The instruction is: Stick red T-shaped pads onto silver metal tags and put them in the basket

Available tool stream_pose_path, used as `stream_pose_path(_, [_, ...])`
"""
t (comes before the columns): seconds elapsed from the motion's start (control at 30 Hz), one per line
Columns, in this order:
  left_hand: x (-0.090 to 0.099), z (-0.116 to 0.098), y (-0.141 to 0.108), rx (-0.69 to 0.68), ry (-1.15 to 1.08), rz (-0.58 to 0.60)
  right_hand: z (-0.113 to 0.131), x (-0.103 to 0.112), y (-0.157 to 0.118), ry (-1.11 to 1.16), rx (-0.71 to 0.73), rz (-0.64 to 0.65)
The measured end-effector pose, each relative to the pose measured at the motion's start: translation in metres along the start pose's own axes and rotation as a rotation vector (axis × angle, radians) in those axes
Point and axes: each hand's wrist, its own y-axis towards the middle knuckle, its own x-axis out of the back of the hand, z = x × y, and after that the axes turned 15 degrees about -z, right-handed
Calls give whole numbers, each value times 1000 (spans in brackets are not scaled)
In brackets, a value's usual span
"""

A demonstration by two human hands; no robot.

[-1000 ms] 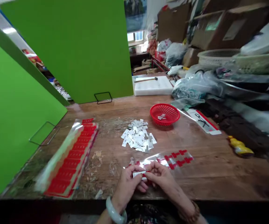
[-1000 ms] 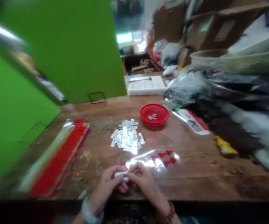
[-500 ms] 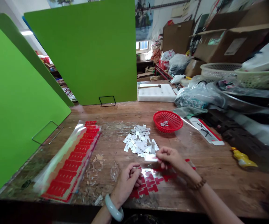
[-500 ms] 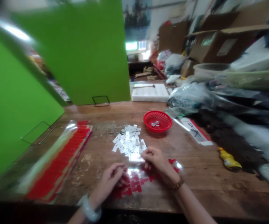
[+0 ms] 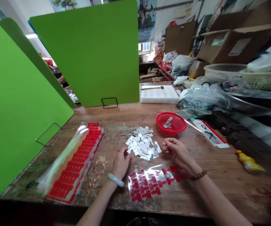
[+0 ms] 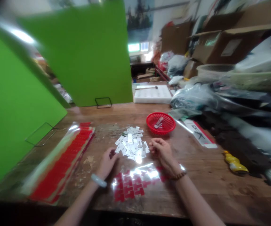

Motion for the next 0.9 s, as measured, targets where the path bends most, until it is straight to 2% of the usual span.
stream_pose_path(0.1, [-6,6,19,-49,78,-28,-29,7,-24,-74,-5,34])
stream_pose_path(0.23, [-16,13,42,-70,155,-61,-59,19,-48,-261,95,70])
stream_pose_path(0.37, [-26,16,62,-53,197,-60,-74,28,-57,-353,151,13])
stream_pose_path(0.53, [-33,14,76,-10,181,-73,-82,30,-58,-407,194,-43])
stream_pose_path(0.73, [-21,6,69,23,27,-72,-80,26,-63,-466,286,-58])
stream_pose_path(0.8, [-12,-2,56,35,-52,-38,-77,22,-65,-436,274,-66])
stream_pose_path(0.9, [2,-19,28,49,-173,83,-67,11,-72,-304,193,-54])
